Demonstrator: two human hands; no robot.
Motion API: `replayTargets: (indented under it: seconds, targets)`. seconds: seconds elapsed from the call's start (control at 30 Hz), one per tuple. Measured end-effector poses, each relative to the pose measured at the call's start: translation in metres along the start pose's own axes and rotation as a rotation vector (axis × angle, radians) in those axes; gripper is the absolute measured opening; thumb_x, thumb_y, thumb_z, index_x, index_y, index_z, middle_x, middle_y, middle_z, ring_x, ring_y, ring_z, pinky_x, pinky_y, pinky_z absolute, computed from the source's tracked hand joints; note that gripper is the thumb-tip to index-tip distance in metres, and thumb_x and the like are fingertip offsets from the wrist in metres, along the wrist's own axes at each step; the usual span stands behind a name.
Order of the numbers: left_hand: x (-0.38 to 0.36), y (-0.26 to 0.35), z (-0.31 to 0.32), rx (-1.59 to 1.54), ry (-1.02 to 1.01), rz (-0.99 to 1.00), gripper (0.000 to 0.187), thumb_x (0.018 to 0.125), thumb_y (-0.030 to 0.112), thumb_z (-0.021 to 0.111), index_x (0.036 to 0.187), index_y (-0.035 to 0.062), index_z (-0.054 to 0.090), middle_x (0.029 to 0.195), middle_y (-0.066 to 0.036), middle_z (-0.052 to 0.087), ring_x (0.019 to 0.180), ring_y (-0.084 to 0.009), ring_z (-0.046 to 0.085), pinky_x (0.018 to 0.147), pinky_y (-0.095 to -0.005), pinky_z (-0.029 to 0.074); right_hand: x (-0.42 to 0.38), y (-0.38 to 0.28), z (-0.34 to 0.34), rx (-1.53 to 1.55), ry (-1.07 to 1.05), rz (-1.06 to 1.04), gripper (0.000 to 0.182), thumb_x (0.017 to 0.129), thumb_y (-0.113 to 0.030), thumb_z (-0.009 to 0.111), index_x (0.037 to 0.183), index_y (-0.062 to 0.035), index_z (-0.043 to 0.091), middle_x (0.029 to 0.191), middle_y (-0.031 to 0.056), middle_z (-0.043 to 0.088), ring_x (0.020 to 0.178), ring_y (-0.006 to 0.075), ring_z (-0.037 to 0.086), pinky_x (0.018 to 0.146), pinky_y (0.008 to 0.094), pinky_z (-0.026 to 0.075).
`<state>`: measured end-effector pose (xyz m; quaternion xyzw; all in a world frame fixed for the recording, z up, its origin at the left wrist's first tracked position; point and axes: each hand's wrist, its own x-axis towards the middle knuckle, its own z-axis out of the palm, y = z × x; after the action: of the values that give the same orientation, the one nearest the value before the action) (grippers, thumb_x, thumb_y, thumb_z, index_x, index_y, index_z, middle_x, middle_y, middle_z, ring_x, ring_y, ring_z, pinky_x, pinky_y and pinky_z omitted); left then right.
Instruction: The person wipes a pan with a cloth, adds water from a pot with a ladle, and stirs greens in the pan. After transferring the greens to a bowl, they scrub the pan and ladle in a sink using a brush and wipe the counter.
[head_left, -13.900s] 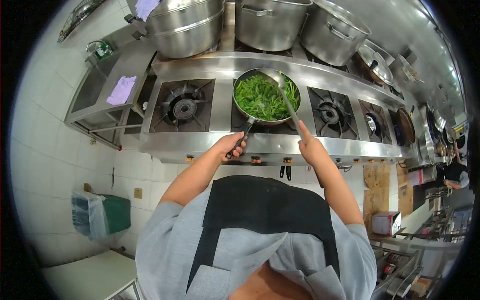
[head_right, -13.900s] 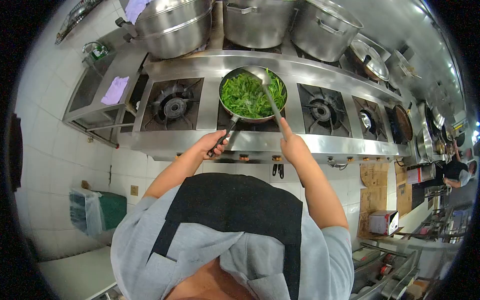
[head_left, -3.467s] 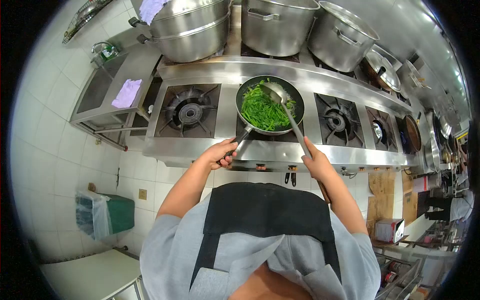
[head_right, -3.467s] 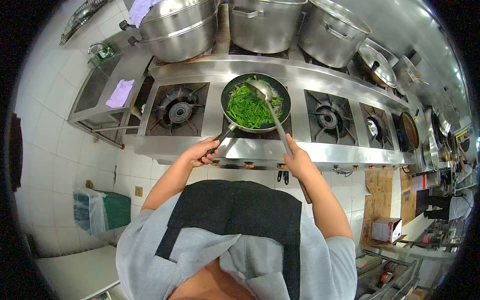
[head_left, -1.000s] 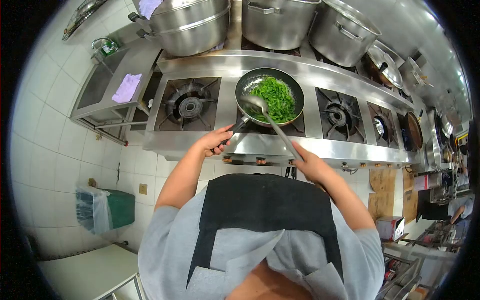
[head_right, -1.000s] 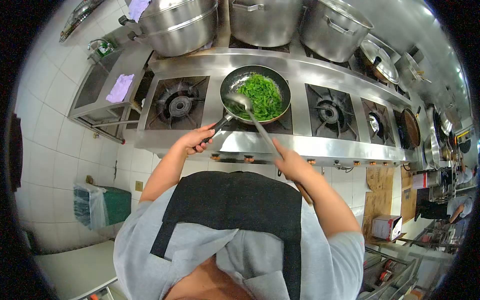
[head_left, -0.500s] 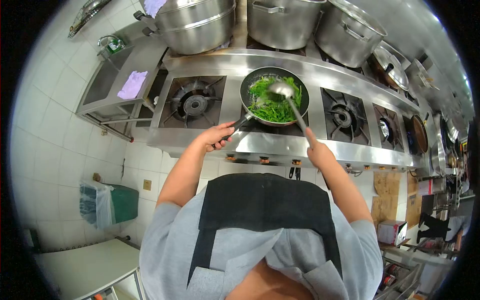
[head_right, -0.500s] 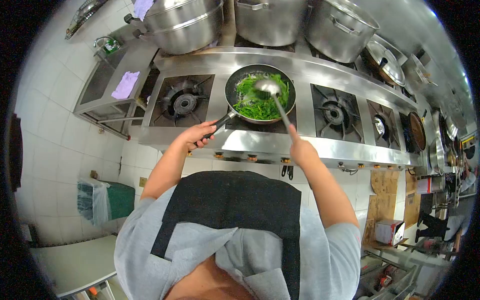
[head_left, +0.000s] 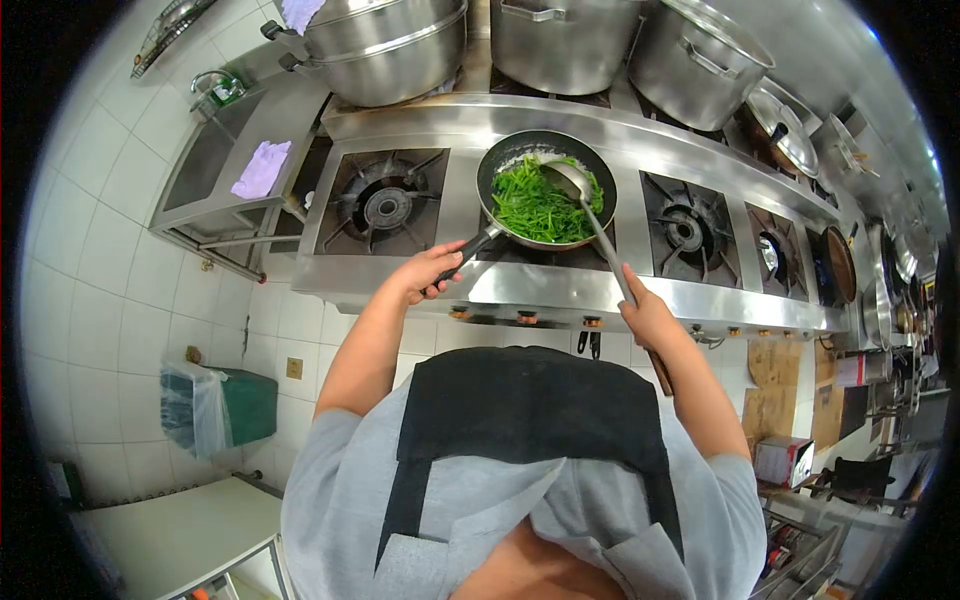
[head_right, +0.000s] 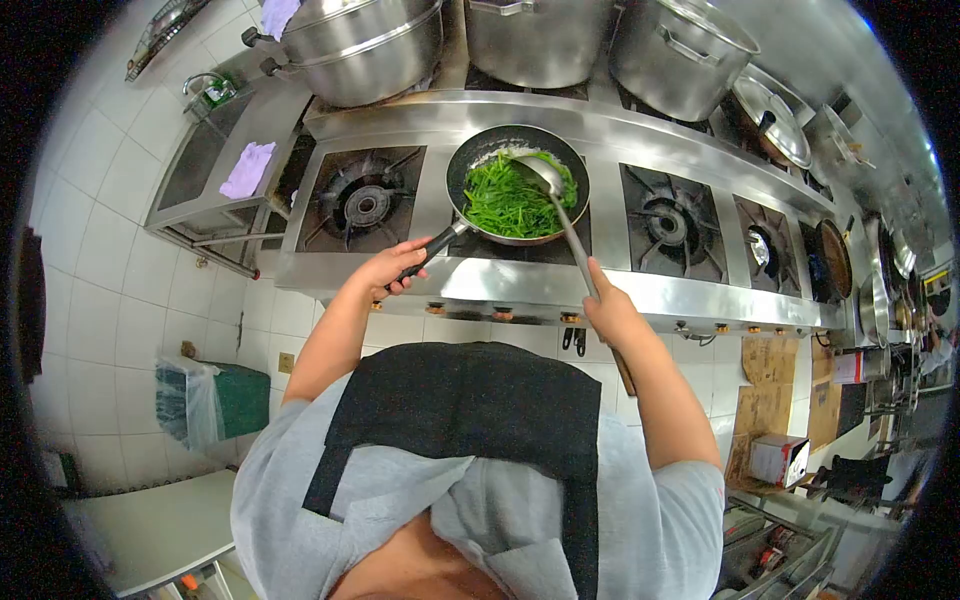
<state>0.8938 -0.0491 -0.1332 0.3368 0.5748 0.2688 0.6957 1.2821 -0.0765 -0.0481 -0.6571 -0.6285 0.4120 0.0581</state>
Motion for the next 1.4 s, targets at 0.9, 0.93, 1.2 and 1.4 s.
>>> replayTargets:
  seconds: [0.9,0.93,1.2,1.4]
  targets:
    - [-0.006,0.008,0.019,0.279,0.247,-0.053,0.051,0.088,0.038,0.064,0.135,0.0260,0.051,0.069,0.003,0.048,0.050,-0.0047,0.037,0.039,-0.0200,0.024,0.063,0.081,-0.087,-1.077,0.115,-0.587,0.083,0.083,-0.004,0.052,0.149,-0.0399,0.014,0.077,0.0141,0.061,0.067,0.0302,0.066,0.058,0.0442,0.053]
    - [-0.007,0.009,0.019,0.285,0.246,-0.045,0.049,0.088,0.039,0.064,0.133,0.0256,0.052,0.069,0.003,0.048,0.050,-0.0048,0.037,0.040,-0.0200,0.025,0.058,0.081,-0.104,-1.142,0.153,-0.563,0.083,0.083,-0.005,0.053,0.148,-0.0407,0.015,0.077,0.0131,0.061,0.066,0.0291,0.066,0.058,0.0437,0.053]
    - [-0.003,0.016,0.006,0.393,0.063,-0.035,0.047,0.093,0.041,0.054,0.130,0.0141,0.046,0.068,0.003,0.047,0.050,-0.0051,0.042,0.041,-0.0200,0.031,0.101,0.061,-0.062,-0.788,0.256,-0.382,0.078,0.084,-0.012,0.059,0.148,-0.0326,0.021,0.087,0.0190,0.064,0.074,0.0366,0.064,0.065,0.0469,0.052]
    - [0.020,0.006,-0.013,0.173,-0.148,-0.058,0.040,0.094,0.038,0.051,0.124,0.0114,0.052,0.069,0.000,0.051,0.051,-0.0087,0.049,0.043,-0.0224,0.040,-0.004,-0.004,-0.039,-0.051,-0.099,-0.058,0.067,0.088,-0.014,0.056,0.148,-0.0303,0.029,0.068,0.0132,0.061,0.049,0.0178,0.053,0.052,0.0353,0.047]
